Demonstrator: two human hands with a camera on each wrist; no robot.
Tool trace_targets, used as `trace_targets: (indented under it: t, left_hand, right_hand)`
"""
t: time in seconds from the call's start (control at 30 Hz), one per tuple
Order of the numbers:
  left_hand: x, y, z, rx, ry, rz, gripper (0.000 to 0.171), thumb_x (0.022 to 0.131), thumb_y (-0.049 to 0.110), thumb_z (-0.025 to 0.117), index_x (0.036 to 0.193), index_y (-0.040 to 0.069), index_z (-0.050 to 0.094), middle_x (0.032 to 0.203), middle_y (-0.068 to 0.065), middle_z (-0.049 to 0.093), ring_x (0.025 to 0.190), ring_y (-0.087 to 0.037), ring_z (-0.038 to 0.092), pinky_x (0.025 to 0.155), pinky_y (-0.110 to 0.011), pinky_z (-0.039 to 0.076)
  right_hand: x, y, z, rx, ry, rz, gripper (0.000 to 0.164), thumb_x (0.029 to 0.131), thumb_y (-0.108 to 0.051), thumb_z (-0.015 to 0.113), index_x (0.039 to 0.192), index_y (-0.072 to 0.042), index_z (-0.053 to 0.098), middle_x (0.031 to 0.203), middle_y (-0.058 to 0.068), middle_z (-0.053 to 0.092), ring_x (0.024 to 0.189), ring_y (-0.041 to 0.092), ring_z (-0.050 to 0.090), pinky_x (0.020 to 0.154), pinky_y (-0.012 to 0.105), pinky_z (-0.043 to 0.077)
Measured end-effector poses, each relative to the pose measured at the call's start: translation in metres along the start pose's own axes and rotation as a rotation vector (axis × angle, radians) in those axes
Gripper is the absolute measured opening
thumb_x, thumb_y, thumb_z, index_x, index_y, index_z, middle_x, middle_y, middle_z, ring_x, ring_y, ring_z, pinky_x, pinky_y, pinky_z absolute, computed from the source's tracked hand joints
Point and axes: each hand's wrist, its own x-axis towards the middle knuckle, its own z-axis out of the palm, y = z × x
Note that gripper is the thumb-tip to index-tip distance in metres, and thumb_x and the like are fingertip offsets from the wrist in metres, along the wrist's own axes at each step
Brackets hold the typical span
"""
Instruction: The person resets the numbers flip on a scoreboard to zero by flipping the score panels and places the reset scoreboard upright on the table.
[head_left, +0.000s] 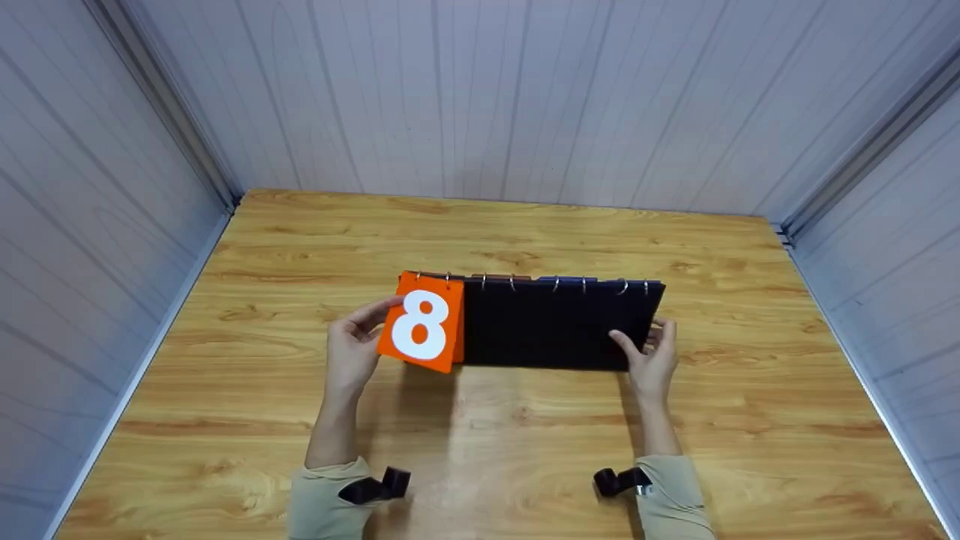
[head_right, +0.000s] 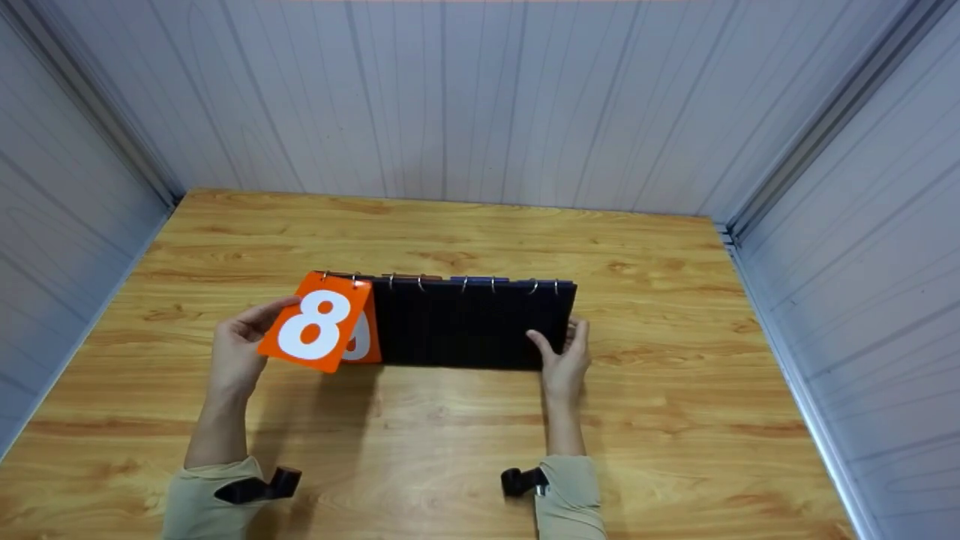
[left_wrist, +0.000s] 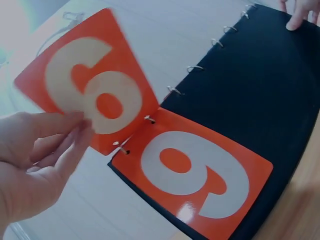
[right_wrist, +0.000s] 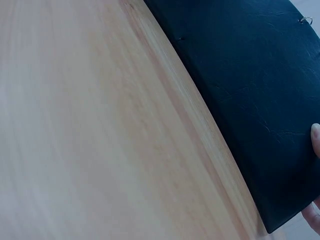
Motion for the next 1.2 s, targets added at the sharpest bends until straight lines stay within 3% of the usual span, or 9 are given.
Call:
trace_targets:
  t: [0.13,0.27,0.4,0.63,0.8,1.03,1.2]
  left_hand:
    - [0.001,0.010,0.012,0.053,0.114,0.164,0.018,0.071,-0.020,0.059,0.089,-0.019,0.060,0.087,-0.030,0.059,0.077,-0.016,0.058,0.068,-0.022,0.049]
    - [0.009,0.007,0.018,0.141,0.213,0.321,0.011,0.069,-0.020,0.061,0.080,-0.017,0.063,0.082,-0.024,0.058,0.079,-0.020,0.056,0.070,-0.022,0.048]
    - [0.022,0.001,0.022,0.189,0.260,0.427,0.010,0.068,-0.016,0.065,0.077,-0.012,0.065,0.083,-0.018,0.059,0.080,-0.023,0.056,0.071,-0.021,0.047]
    - [0.047,-0.006,0.030,0.333,0.331,0.553,0.010,0.070,0.005,0.072,0.075,-0.003,0.069,0.071,-0.010,0.064,0.067,-0.021,0.061,0.066,-0.025,0.048]
    - [0.061,-0.004,0.037,0.417,0.334,0.554,0.015,0.072,0.010,0.072,0.078,-0.004,0.068,0.073,-0.010,0.062,0.070,-0.019,0.060,0.067,-0.027,0.048]
    - [0.081,-0.008,0.042,0.507,0.304,0.514,0.014,0.075,0.007,0.070,0.080,-0.005,0.067,0.074,-0.011,0.061,0.072,-0.020,0.059,0.070,-0.027,0.047]
    - [0.091,-0.014,0.043,0.525,0.292,0.427,0.017,0.076,0.009,0.069,0.084,-0.006,0.067,0.077,-0.013,0.062,0.072,-0.020,0.057,0.069,-0.029,0.047]
  right_hand:
    - [0.004,0.021,0.001,0.004,0.003,-0.012,0.052,0.066,-0.015,0.079,0.102,-0.001,0.045,0.080,0.012,0.055,0.071,0.019,0.049,0.057,0.018,0.039]
    - [0.006,0.033,0.003,-0.003,0.009,-0.023,0.052,0.066,-0.020,0.079,0.102,-0.005,0.045,0.079,0.006,0.054,0.070,0.012,0.048,0.057,0.017,0.040]
    - [0.006,0.022,0.002,-0.004,0.010,-0.034,0.053,0.066,-0.015,0.079,0.103,-0.001,0.044,0.081,0.012,0.055,0.071,0.016,0.048,0.059,0.019,0.040]
    - [0.006,0.024,0.003,-0.043,0.020,-0.078,0.053,0.065,-0.017,0.079,0.102,-0.001,0.045,0.079,0.004,0.056,0.070,0.008,0.050,0.063,0.019,0.040]
    - [0.006,0.020,0.003,-0.026,0.020,-0.051,0.052,0.065,-0.012,0.079,0.102,0.001,0.045,0.079,0.010,0.057,0.070,0.014,0.050,0.060,0.018,0.041]
    - [0.006,0.022,0.003,-0.018,0.026,-0.046,0.052,0.064,-0.013,0.080,0.101,-0.001,0.045,0.076,0.007,0.055,0.068,0.013,0.049,0.057,0.016,0.040]
    - [0.007,0.030,0.002,-0.024,0.014,-0.059,0.053,0.065,-0.020,0.079,0.102,-0.003,0.046,0.078,0.006,0.056,0.069,0.012,0.050,0.058,0.017,0.041]
